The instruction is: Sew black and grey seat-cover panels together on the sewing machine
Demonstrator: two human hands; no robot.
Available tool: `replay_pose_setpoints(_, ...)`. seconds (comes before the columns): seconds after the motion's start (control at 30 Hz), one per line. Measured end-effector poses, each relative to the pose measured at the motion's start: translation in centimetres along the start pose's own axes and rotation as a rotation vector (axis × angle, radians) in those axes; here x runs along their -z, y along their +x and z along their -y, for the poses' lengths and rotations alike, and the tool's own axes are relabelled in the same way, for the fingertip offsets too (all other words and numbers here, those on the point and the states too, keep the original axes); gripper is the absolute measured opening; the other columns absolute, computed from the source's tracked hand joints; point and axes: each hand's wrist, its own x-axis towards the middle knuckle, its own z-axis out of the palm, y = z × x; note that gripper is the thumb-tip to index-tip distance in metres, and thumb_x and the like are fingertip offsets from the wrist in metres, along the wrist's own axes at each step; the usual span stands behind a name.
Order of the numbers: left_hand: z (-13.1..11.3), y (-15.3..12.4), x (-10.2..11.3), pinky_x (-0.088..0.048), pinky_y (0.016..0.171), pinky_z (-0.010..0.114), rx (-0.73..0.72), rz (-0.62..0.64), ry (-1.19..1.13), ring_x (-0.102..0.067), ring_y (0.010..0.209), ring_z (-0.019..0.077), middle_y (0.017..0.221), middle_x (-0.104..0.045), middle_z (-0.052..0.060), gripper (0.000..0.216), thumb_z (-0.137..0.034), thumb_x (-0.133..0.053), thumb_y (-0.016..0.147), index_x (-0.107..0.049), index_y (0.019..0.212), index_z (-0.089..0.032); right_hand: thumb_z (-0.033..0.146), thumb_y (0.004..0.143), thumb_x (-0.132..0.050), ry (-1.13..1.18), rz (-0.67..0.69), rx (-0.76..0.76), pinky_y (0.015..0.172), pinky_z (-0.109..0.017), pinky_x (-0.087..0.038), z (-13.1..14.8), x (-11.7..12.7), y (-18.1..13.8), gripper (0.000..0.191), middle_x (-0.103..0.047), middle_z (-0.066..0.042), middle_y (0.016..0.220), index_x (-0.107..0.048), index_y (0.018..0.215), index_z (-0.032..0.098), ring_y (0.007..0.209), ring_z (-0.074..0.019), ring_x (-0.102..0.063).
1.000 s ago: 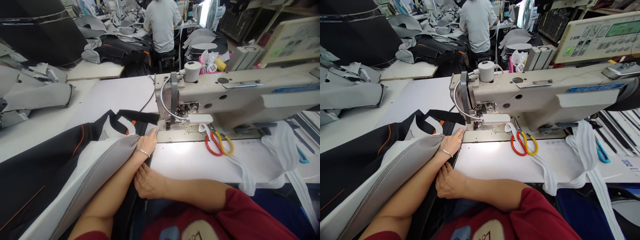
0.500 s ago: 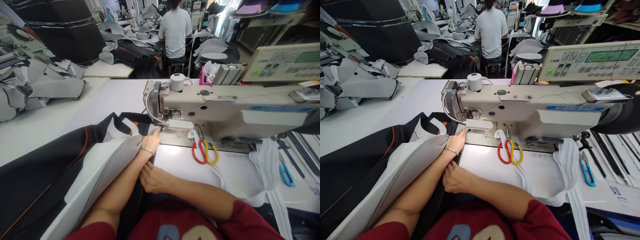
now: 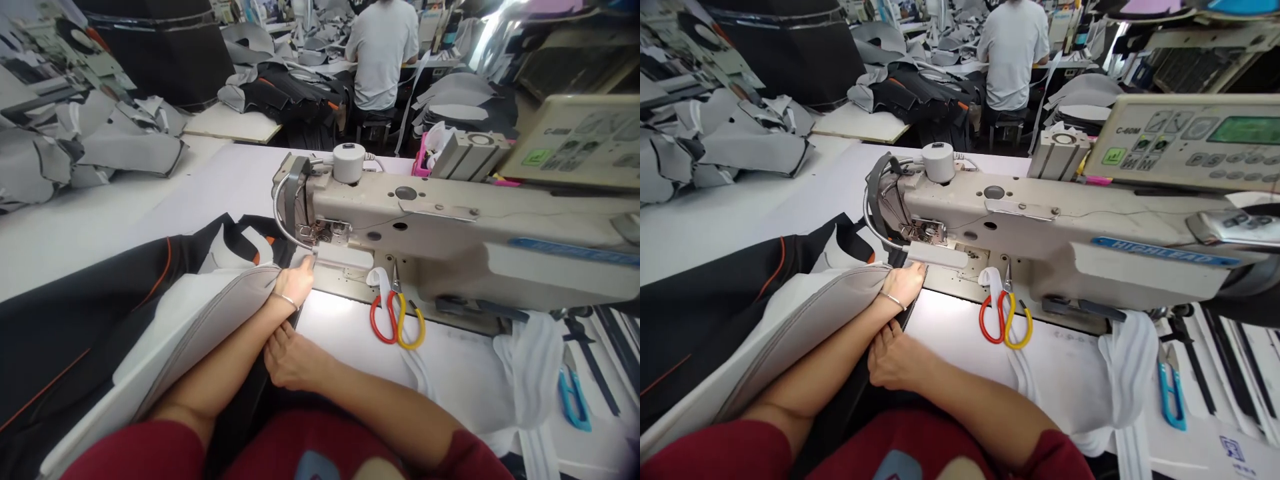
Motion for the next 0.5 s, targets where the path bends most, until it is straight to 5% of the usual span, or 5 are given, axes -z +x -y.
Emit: replay_pose_setpoints(0.5,-0.34,-0.01,0.30,-0.042,0.058,0.027,0.026,-0.008,-0.058,-0.057,0.070,0.0187,0.087,-0.052,0.013,0.029,-0.009,-0.027,0.080,-0.053,0.094,-0.009,0.014,0.078,-0.039,0.023,0.000,-0.043,0.082,-0.054,-0.032,-0.66,-0.10,0.05,0.028,-0.059,-0.020,0.091,-0.053,0.098,0.000,0.087,-0.0278,-0.053)
